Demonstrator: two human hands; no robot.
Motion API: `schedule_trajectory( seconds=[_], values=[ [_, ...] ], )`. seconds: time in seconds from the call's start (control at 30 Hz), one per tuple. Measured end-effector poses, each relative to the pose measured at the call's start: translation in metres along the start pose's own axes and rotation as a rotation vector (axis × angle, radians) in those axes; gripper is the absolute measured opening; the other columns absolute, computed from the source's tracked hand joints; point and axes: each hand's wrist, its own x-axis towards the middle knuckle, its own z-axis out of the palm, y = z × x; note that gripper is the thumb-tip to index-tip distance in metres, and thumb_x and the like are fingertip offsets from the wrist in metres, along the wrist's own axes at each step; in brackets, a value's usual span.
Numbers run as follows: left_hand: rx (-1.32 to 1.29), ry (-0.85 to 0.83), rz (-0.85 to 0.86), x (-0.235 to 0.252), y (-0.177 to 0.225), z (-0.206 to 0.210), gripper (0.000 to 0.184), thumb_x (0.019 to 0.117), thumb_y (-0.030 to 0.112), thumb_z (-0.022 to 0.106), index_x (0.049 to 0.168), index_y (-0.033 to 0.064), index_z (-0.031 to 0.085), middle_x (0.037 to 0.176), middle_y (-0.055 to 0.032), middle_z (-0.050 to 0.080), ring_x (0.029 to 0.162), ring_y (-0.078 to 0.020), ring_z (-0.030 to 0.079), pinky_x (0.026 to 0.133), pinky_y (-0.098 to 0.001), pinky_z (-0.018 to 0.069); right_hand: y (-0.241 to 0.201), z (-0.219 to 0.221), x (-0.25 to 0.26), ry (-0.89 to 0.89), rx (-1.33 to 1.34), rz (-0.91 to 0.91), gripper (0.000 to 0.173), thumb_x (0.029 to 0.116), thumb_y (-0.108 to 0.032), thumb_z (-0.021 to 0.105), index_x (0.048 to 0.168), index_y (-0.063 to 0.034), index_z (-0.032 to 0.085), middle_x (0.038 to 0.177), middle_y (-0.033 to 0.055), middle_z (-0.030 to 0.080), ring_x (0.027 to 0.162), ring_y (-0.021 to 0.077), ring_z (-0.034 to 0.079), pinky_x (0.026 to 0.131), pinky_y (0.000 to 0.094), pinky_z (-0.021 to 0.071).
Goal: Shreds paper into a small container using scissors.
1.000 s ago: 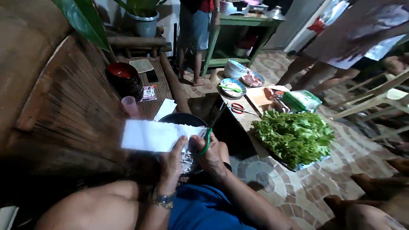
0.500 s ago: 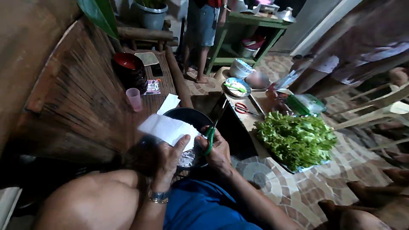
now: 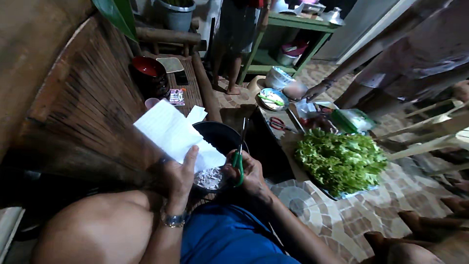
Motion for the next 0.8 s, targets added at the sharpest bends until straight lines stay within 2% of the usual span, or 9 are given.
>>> schedule_trajectory(
  seconds=[0.07,0.17,0.33,0.4,0.5,0.6,0.67,0.8],
  values=[
    [-0.091,-0.009,-0.052,0.0,0.004,0.001,0.022,0.0904,0.0,0.068,0.109,0.0093,0.063,0.096,0.0135,0.073,0.091,0.0013,0.07,0.085,-0.0233,0.0603,-0.002,0.0,0.0,0.037,-0.014,0.011,0.026,0.0825,0.006,0.068,0.106,-0.0025,0.061,0.081,-0.0102,0.071,0.071,-0.003,0.066,0.07,0.0174,0.0572],
    [-0.146,-0.078,-0.101,-0.002,0.004,0.001,0.025,0.0856,-0.001,0.072,0.106,0.0117,0.066,0.093,0.0128,0.075,0.088,0.0001,0.071,0.083,-0.0239,0.0612,-0.004,0.001,0.0,0.107,-0.027,0.04,0.026,0.0813,0.007,0.066,0.106,-0.002,0.061,0.083,-0.0103,0.068,0.071,-0.0049,0.063,0.069,0.0152,0.0557],
    [-0.134,-0.018,-0.099,-0.001,0.001,-0.002,0.024,0.0861,-0.003,0.07,0.106,0.0104,0.066,0.093,0.0117,0.075,0.088,-0.0003,0.071,0.083,-0.0239,0.0611,-0.01,-0.004,-0.002,0.116,0.108,0.157,0.023,0.0924,0.001,0.06,0.115,-0.003,0.056,0.086,-0.0041,0.073,0.077,0.0041,0.07,0.075,0.0223,0.0593],
    [-0.129,-0.025,-0.08,-0.002,0.0,0.0,0.024,0.0854,-0.004,0.07,0.105,0.0111,0.068,0.093,0.0119,0.075,0.088,0.0001,0.071,0.083,-0.0238,0.0612,-0.013,-0.005,-0.002,0.07,0.099,0.17,0.022,0.0939,-0.002,0.059,0.116,-0.0024,0.056,0.087,-0.0048,0.072,0.078,0.0028,0.069,0.076,0.0215,0.0583],
    [-0.134,-0.063,-0.048,-0.003,-0.001,0.0,0.025,0.0857,-0.002,0.072,0.105,0.0131,0.068,0.094,0.013,0.075,0.089,0.0004,0.071,0.084,-0.0232,0.0609,-0.012,-0.004,-0.001,-0.006,0.028,0.077,0.025,0.089,0.0,0.066,0.113,-0.0017,0.059,0.086,-0.0098,0.068,0.077,-0.0033,0.065,0.074,0.0167,0.0563],
    [-0.186,-0.121,-0.077,-0.006,0.002,-0.002,0.027,0.0832,0.004,0.077,0.105,0.0163,0.068,0.094,0.0141,0.076,0.088,0.0003,0.072,0.083,-0.023,0.0613,-0.007,-0.002,0.0,0.008,-0.076,-0.001,0.026,0.0829,0.002,0.071,0.108,0.0023,0.063,0.088,-0.0078,0.069,0.076,-0.0061,0.063,0.072,0.0143,0.0551],
    [-0.207,-0.173,-0.115,-0.007,0.003,-0.003,0.037,0.0769,0.002,0.081,0.108,0.0156,0.065,0.094,0.0144,0.075,0.088,0.0006,0.072,0.082,-0.0229,0.0616,-0.006,0.0,0.0,0.048,-0.1,-0.01,0.027,0.0816,0.004,0.07,0.107,0.0035,0.063,0.09,-0.0061,0.069,0.077,-0.0063,0.063,0.073,0.0137,0.055],
    [-0.103,-0.204,-0.108,-0.009,0.003,-0.002,0.064,0.0701,0.0,0.083,0.125,0.0035,0.051,0.104,0.0118,0.072,0.097,0.0018,0.069,0.089,-0.0224,0.0597,-0.004,-0.005,0.003,0.064,-0.13,-0.038,0.029,0.0805,0.004,0.07,0.108,0.0017,0.062,0.09,-0.0076,0.068,0.078,-0.0066,0.063,0.073,0.0133,0.055]
  ],
)
